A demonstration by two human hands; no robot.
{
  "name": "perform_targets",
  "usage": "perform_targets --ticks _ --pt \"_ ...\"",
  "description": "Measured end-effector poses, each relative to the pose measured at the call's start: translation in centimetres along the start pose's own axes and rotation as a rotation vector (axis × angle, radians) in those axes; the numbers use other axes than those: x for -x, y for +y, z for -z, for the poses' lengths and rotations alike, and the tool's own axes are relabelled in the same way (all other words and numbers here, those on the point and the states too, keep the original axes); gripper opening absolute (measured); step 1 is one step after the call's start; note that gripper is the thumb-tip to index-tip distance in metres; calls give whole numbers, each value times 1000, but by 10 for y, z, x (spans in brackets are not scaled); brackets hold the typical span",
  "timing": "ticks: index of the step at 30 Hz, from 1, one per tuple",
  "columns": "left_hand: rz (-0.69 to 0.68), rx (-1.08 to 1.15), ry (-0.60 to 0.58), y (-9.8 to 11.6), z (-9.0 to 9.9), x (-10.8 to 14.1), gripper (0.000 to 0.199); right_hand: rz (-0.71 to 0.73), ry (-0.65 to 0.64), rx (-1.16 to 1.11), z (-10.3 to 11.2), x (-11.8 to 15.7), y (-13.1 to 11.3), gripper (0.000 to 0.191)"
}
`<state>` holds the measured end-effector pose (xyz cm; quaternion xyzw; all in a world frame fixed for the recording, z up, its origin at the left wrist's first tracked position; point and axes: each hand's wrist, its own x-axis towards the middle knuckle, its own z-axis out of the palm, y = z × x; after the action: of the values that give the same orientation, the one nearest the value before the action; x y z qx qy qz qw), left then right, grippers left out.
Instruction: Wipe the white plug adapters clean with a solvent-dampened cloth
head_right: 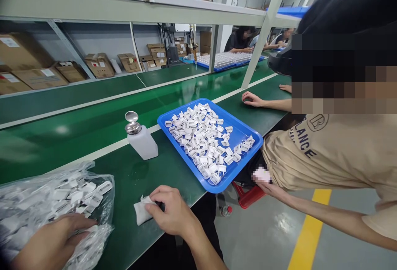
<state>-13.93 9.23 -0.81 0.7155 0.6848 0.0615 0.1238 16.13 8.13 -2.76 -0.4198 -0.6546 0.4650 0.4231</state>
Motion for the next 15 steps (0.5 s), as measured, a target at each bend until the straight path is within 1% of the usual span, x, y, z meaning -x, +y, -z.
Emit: perform_targets --ticks 3,7,12,15 --pt "21 -2 -3 9 6 -1 29 -1 3 2 0 0 -1 23" --pt "69 -18 -29 13 13 -1 27 1 0 1 0 -1 0 22" --pt "110 -8 59 15 20 0 26 0 11 2 0 -1 1 25" --pt "147 -2 63 19 23 3 21 2 15 3 0 0 1 25"
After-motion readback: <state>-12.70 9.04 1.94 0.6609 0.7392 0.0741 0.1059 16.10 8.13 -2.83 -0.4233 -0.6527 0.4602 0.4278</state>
